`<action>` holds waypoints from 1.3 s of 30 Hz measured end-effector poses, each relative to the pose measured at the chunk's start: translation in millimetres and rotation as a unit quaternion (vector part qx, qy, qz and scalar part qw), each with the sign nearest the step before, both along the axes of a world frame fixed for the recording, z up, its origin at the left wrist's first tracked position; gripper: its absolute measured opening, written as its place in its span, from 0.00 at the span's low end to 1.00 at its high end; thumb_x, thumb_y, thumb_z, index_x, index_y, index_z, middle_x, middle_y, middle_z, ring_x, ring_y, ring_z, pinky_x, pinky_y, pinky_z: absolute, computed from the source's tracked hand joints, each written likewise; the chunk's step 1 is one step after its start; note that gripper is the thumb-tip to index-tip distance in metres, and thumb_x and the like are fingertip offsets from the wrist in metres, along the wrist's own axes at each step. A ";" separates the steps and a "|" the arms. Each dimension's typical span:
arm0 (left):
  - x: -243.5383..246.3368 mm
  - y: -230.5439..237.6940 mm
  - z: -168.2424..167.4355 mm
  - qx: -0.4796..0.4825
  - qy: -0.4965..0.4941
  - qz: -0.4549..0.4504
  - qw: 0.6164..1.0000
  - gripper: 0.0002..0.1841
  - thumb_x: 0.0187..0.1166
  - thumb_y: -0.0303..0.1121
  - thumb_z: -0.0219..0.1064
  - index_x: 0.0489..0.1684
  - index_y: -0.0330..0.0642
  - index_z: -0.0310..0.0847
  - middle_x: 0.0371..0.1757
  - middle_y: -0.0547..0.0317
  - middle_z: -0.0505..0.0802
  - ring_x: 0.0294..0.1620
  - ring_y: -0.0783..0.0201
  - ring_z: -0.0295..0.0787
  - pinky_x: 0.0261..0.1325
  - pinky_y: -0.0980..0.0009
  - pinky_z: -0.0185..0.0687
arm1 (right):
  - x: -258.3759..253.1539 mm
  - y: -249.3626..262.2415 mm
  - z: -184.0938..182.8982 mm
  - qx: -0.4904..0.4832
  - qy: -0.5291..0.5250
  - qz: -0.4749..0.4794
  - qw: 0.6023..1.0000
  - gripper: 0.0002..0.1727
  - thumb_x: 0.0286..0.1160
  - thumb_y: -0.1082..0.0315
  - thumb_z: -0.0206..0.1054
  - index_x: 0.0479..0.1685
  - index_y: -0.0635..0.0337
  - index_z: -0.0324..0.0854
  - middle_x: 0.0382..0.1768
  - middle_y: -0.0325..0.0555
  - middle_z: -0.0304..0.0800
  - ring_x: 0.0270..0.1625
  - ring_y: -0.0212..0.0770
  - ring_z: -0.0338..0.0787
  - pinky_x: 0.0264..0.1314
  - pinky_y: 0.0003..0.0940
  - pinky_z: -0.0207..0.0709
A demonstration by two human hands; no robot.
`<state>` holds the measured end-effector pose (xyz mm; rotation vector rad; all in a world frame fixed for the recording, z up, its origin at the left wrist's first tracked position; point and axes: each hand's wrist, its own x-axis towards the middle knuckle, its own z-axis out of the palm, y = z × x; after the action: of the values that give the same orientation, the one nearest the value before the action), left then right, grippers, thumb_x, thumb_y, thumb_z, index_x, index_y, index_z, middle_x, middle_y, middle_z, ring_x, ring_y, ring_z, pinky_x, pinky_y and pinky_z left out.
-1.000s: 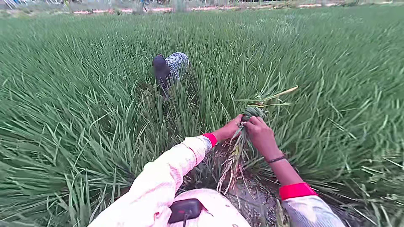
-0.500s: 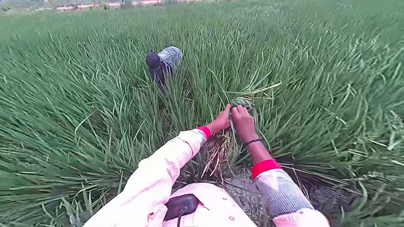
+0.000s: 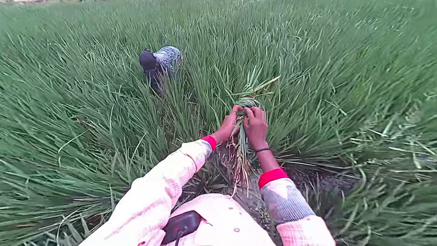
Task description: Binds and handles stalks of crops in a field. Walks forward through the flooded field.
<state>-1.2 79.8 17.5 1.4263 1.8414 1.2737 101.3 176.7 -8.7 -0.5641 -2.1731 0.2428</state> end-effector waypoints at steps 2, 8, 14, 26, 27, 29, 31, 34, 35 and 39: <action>1.3 1.6 -2.0 -0.006 -0.002 0.000 1.000 0.36 0.76 0.15 0.65 0.84 0.41 0.54 0.53 0.31 0.89 0.49 0.39 0.89 0.51 0.44 0.84 | 4.7 1.1 1.9 -0.002 -0.022 0.009 1.000 0.16 0.77 0.76 0.65 0.62 0.67 0.87 0.61 0.69 0.86 0.66 0.72 0.84 0.55 0.64 0.82; 14.3 -0.6 10.3 -0.059 -0.003 0.040 0.997 0.34 0.75 0.14 0.65 0.81 0.40 0.55 0.55 0.26 0.87 0.50 0.30 0.88 0.47 0.39 0.84 | 9.5 2.3 8.4 0.046 -0.065 0.013 0.997 0.12 0.76 0.79 0.64 0.55 0.75 0.83 0.60 0.71 0.85 0.65 0.71 0.86 0.53 0.59 0.84; 32.0 0.5 38.2 -0.115 0.012 0.076 0.990 0.30 0.72 0.11 0.62 0.77 0.34 0.63 0.60 0.24 0.85 0.57 0.28 0.86 0.51 0.36 0.81 | 17.0 6.2 15.6 0.075 -0.079 0.039 0.993 0.10 0.74 0.82 0.64 0.49 0.79 0.83 0.55 0.74 0.87 0.61 0.73 0.88 0.54 0.61 0.83; 40.3 3.1 57.7 -0.095 -0.089 0.011 0.991 0.24 0.83 0.25 0.63 0.78 0.37 0.66 0.57 0.28 0.86 0.52 0.37 0.85 0.51 0.41 0.79 | 41.1 18.6 50.3 0.052 -0.187 0.034 0.980 0.11 0.70 0.83 0.70 0.45 0.85 0.77 0.53 0.80 0.80 0.60 0.79 0.83 0.51 0.68 0.80; 41.5 2.7 61.2 -0.095 -0.094 0.010 0.991 0.23 0.85 0.27 0.61 0.78 0.37 0.66 0.56 0.29 0.87 0.52 0.37 0.85 0.52 0.41 0.79 | 41.7 18.8 50.5 0.062 -0.192 0.026 0.979 0.12 0.67 0.83 0.72 0.43 0.85 0.76 0.51 0.81 0.80 0.59 0.80 0.83 0.50 0.68 0.80; 45.3 1.9 62.6 -0.084 -0.106 0.013 0.991 0.19 0.87 0.27 0.58 0.75 0.37 0.68 0.50 0.31 0.86 0.47 0.40 0.83 0.48 0.44 0.77 | 41.1 16.0 50.5 0.057 -0.207 0.002 0.977 0.13 0.66 0.85 0.71 0.44 0.87 0.75 0.51 0.82 0.79 0.59 0.81 0.83 0.48 0.68 0.80; 45.8 1.0 58.4 -0.081 -0.119 0.015 0.989 0.19 0.89 0.28 0.56 0.76 0.38 0.67 0.54 0.29 0.87 0.52 0.37 0.84 0.52 0.41 0.78 | 36.0 14.8 48.6 0.035 -0.221 -0.028 0.974 0.13 0.72 0.83 0.68 0.50 0.87 0.74 0.53 0.83 0.78 0.61 0.82 0.82 0.47 0.70 0.80; 44.1 2.5 51.6 -0.069 -0.137 0.011 0.988 0.19 0.91 0.34 0.52 0.79 0.43 0.69 0.63 0.30 0.86 0.62 0.35 0.83 0.59 0.38 0.78 | 32.9 15.1 45.9 0.017 -0.195 -0.043 0.980 0.12 0.80 0.79 0.62 0.50 0.85 0.74 0.54 0.84 0.76 0.61 0.84 0.80 0.44 0.74 0.78; 42.4 3.1 58.4 -0.067 -0.143 0.008 0.987 0.20 0.93 0.36 0.51 0.79 0.42 0.70 0.66 0.30 0.85 0.66 0.35 0.82 0.63 0.39 0.76 | 32.6 14.5 46.7 0.011 -0.178 -0.046 0.983 0.12 0.82 0.77 0.60 0.50 0.85 0.73 0.54 0.84 0.76 0.62 0.85 0.79 0.47 0.75 0.77; 36.8 10.5 77.6 -0.064 -0.181 0.005 0.981 0.22 0.94 0.40 0.51 0.77 0.33 0.70 0.72 0.29 0.81 0.74 0.36 0.77 0.71 0.39 0.71 | 44.0 14.6 52.7 -0.010 -0.138 -0.014 0.990 0.15 0.83 0.79 0.55 0.59 0.87 0.72 0.63 0.87 0.74 0.70 0.87 0.74 0.62 0.76 0.72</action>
<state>35.6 90.3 95.1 1.0382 1.6514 1.2959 145.4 191.3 44.1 -0.6729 -2.4290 0.1802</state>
